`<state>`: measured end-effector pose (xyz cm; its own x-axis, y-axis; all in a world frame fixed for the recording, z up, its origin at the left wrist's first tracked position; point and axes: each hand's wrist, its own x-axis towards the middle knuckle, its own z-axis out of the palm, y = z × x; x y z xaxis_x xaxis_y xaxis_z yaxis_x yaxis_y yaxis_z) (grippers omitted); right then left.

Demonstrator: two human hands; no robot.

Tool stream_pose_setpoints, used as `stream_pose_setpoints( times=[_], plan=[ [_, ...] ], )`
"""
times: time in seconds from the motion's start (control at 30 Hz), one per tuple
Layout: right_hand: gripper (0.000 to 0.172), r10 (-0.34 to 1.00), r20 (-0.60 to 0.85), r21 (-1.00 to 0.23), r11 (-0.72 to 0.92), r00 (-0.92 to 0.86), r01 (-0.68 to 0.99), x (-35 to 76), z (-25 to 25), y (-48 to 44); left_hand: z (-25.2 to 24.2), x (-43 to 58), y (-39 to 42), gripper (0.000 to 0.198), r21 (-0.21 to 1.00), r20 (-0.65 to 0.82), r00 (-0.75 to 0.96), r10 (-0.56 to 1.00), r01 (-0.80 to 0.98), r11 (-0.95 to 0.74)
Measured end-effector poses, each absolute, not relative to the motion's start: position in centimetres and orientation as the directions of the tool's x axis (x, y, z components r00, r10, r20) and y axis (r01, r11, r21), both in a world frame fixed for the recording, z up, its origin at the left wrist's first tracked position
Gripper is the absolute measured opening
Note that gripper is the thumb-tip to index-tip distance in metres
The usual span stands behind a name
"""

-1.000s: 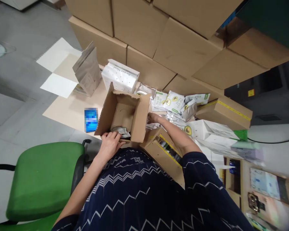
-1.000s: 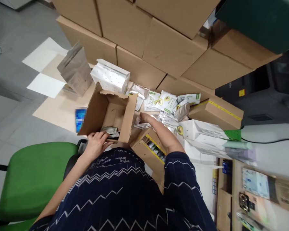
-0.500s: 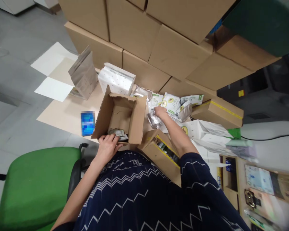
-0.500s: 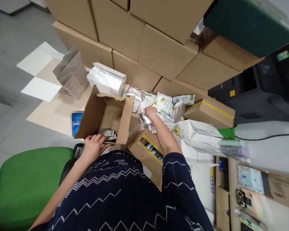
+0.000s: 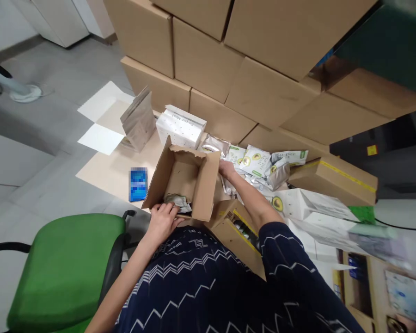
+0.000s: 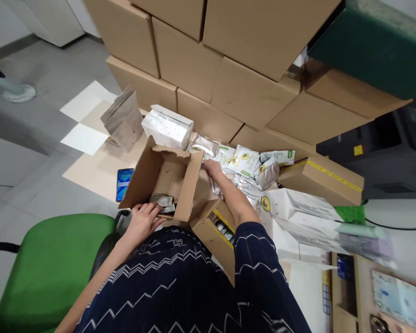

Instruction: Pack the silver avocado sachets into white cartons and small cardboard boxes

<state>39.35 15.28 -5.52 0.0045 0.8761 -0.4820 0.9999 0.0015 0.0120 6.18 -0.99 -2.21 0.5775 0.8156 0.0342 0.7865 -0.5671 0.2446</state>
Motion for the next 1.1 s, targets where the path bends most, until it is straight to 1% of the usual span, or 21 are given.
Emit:
stream_pose_setpoints(
  times=[0.03,0.07,0.1,0.17,0.2,0.23,0.3,0.37,0.4,0.47,0.53,0.6,0.67,0.7,0.77,0.8,0.87,0.9,0.97,1.03,1.1],
  plan=[
    [0.037,0.902,-0.429,0.007,-0.056,0.053,0.998,40.2,-5.0,15.2,-2.2,6.1,-1.0,0.029,0.247,0.040,0.578,0.815,0.785,-0.568],
    [0.036,0.926,-0.360,-0.038,-0.138,0.116,0.990,41.1,-4.5,15.1,-2.2,6.1,-1.0,0.028,0.246,0.045,0.580,0.813,0.783,-0.572],
    [0.034,0.937,-0.291,-0.135,-0.240,0.193,0.961,42.1,-4.0,14.8,-2.1,6.1,-0.9,0.027,0.242,0.049,0.584,0.810,0.780,-0.577],
    [0.029,0.909,-0.202,-0.430,-0.418,0.365,0.801,44.1,-2.9,13.8,-2.0,6.1,-0.9,0.026,0.232,0.056,0.593,0.804,0.775,-0.588],
    [0.025,0.881,-0.186,-0.578,-0.456,0.435,0.676,45.1,-2.3,13.2,-2.0,6.1,-0.8,0.025,0.232,0.059,0.595,0.802,0.773,-0.591],
    [0.021,0.857,-0.178,-0.695,-0.457,0.483,0.555,46.0,-1.7,12.4,-2.0,6.2,-0.8,0.025,0.238,0.062,0.596,0.800,0.770,-0.592],
    [0.013,0.835,-0.129,-0.853,-0.368,0.534,0.369,47.2,-0.3,10.8,-2.1,6.2,-0.8,0.025,0.259,0.066,0.598,0.799,0.763,-0.592],
    [0.015,0.837,-0.027,-0.931,-0.220,0.547,0.290,47.6,1.7,9.1,-2.2,6.2,-0.8,0.025,0.273,0.068,0.594,0.801,0.761,-0.588],
    [0.019,0.840,0.036,-0.945,-0.148,0.541,0.293,47.3,3.0,8.3,-2.3,6.2,-0.8,0.026,0.274,0.065,0.592,0.803,0.763,-0.585],
    [0.027,0.850,0.164,-0.931,-0.034,0.500,0.363,46.0,6.0,6.7,-2.2,6.3,-0.8,0.026,0.274,0.049,0.589,0.806,0.768,-0.578],
    [0.030,0.869,0.260,-0.883,0.038,0.420,0.469,43.6,9.5,5.2,-2.0,6.3,-0.9,0.026,0.283,0.023,0.590,0.807,0.770,-0.571],
    [0.029,0.900,0.313,-0.825,0.100,0.303,0.556,40.7,13.1,4.3,-1.8,6.4,-0.9,0.026,0.301,0.005,0.589,0.808,0.769,-0.563],
    [0.028,0.947,0.299,-0.753,0.162,0.113,0.638,37.6,16.2,4.1,-1.6,6.4,-1.0,0.026,0.316,-0.001,0.582,0.813,0.771,-0.552],
    [0.027,0.964,0.265,-0.712,0.200,-0.005,0.673,36.0,17.2,4.5,-1.6,6.4,-1.0,0.026,0.318,0.000,0.579,0.815,0.773,-0.549],
    [0.025,0.954,0.145,-0.626,0.293,-0.262,0.723,32.9,18.3,5.9,-1.7,6.4,-1.1,0.026,0.312,0.004,0.577,0.817,0.775,-0.549],
    [0.024,0.921,0.062,-0.582,0.346,-0.384,0.736,31.4,18.2,7.0,-1.7,6.4,-1.1,0.027,0.304,0.005,0.579,0.815,0.776,-0.553],
    [0.022,0.806,-0.131,-0.484,0.456,-0.577,0.747,28.3,17.1,9.4,-1.8,6.4,-1.2,0.028,0.287,0.007,0.586,0.810,0.775,-0.563],
    [0.022,0.739,-0.228,-0.430,0.507,-0.633,0.747,26.7,16.3,10.5,-1.8,6.4,-1.2,0.028,0.281,0.007,0.589,0.808,0.774,-0.567],
    [0.022,0.634,-0.381,-0.324,0.590,-0.673,0.740,23.6,14.4,12.3,-1.8,6.5,-1.2,0.029,0.276,0.002,0.590,0.807,0.775,-0.568],
    [0.023,0.583,-0.456,-0.260,0.636,-0.673,0.727,21.0,13.1,13.1,-1.8,6.6,-1.2,0.029,0.284,-0.007,0.588,0.809,0.777,-0.562],
    [0.024,0.576,-0.471,-0.242,0.644,-0.668,0.726,19.0,12.6,12.9,-1.9,6.6,-1.2,0.030,0.297,-0.011,0.581,0.814,0.779,-0.552]
  ],
)
